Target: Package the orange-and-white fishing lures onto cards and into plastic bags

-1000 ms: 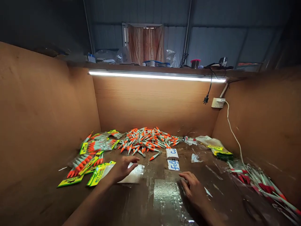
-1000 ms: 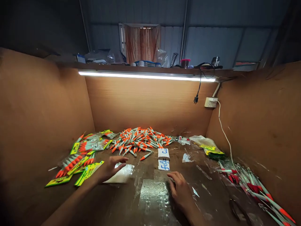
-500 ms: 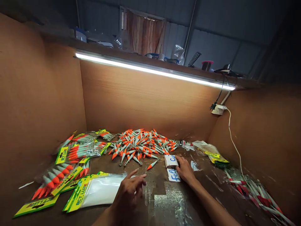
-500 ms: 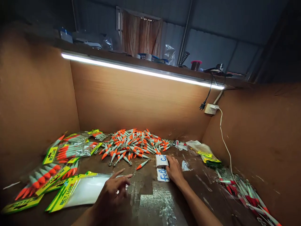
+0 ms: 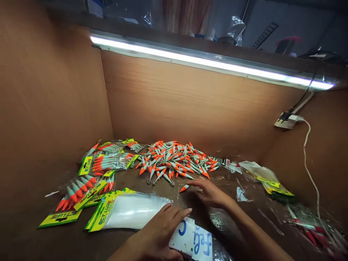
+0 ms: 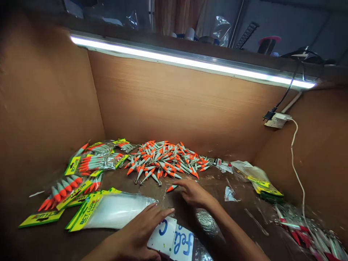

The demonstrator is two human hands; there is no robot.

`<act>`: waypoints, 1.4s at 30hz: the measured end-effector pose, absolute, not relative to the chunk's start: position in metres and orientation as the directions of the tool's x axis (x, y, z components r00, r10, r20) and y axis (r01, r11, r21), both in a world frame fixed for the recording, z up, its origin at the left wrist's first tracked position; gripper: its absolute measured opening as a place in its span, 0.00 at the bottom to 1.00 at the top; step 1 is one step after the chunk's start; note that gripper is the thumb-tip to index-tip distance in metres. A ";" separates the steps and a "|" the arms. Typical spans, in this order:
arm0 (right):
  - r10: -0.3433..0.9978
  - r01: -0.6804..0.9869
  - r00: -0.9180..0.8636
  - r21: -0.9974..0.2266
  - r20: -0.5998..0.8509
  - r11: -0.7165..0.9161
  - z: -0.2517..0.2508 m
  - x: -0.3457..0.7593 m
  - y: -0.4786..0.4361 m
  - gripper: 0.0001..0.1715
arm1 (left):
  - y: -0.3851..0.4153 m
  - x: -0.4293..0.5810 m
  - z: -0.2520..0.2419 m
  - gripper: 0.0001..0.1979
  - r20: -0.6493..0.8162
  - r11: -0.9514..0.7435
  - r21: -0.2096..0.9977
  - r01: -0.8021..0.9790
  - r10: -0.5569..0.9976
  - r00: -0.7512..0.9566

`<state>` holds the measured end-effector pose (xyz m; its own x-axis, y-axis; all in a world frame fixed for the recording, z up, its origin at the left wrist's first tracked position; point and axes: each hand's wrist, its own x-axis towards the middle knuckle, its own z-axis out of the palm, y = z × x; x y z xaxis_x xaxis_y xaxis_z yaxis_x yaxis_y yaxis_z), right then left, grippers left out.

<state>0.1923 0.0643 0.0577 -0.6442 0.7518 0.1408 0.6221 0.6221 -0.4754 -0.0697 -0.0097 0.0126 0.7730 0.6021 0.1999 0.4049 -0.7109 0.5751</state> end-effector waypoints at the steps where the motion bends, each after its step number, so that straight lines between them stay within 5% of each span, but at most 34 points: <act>1: 0.747 0.659 -0.635 -0.366 0.197 0.657 0.050 0.184 0.075 0.28 | -0.008 -0.071 0.013 0.55 0.226 -0.694 0.602 0.394 0.622 0.750; 4: 0.687 0.677 -0.692 -0.129 0.222 0.724 0.024 0.166 0.094 0.23 | 0.001 -0.076 0.016 0.57 0.276 -0.571 0.739 0.357 0.740 0.614; 6: 0.679 0.680 -0.684 -0.103 0.268 0.726 0.017 0.168 0.096 0.24 | 0.009 -0.080 0.016 0.52 0.259 -0.437 0.864 0.251 0.812 0.523; 10: 0.710 0.666 -0.440 -0.331 0.551 0.669 0.043 0.205 0.078 0.23 | 0.021 -0.084 0.011 0.51 0.286 -0.279 0.957 -0.084 0.848 0.447; 13: 0.716 0.578 -0.114 -0.540 0.689 0.612 0.077 0.234 0.053 0.12 | 0.025 -0.084 0.014 0.53 0.314 -0.330 0.944 -0.019 0.875 0.369; 17: 0.774 0.533 -0.172 -0.603 0.610 0.594 0.095 0.239 0.019 0.09 | 0.026 -0.082 0.030 0.45 0.319 -0.448 0.841 0.302 0.863 0.393; 22: 0.692 0.624 -0.540 -0.323 0.480 0.711 0.061 0.209 0.005 0.14 | 0.024 -0.075 0.029 0.42 0.337 -0.553 0.707 0.441 0.812 0.477; 26: 0.689 0.720 -0.569 -0.133 0.448 0.681 0.029 0.180 0.010 0.10 | 0.017 -0.073 0.009 0.43 0.319 -0.595 0.648 0.476 0.780 0.539; 35: 0.691 0.583 -0.655 -0.377 0.306 0.720 0.045 0.159 0.031 0.09 | 0.030 -0.092 -0.003 0.51 0.336 -0.544 0.594 0.592 0.837 0.431; 38: 0.750 0.600 -0.557 -0.451 0.358 0.661 0.069 0.162 0.070 0.13 | 0.031 -0.093 -0.003 0.50 0.331 -0.549 0.589 0.593 0.833 0.442; 42: 0.824 0.811 -0.452 -0.225 0.342 0.539 0.077 0.133 0.127 0.13 | 0.029 -0.092 -0.001 0.48 0.352 -0.589 0.545 0.597 0.807 0.474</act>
<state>0.1334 0.1271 0.0773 -0.4521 0.8236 0.3425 0.8115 0.5392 -0.2255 -0.0924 0.0289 -0.0012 0.4740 0.8070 0.3522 0.5974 -0.5886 0.5447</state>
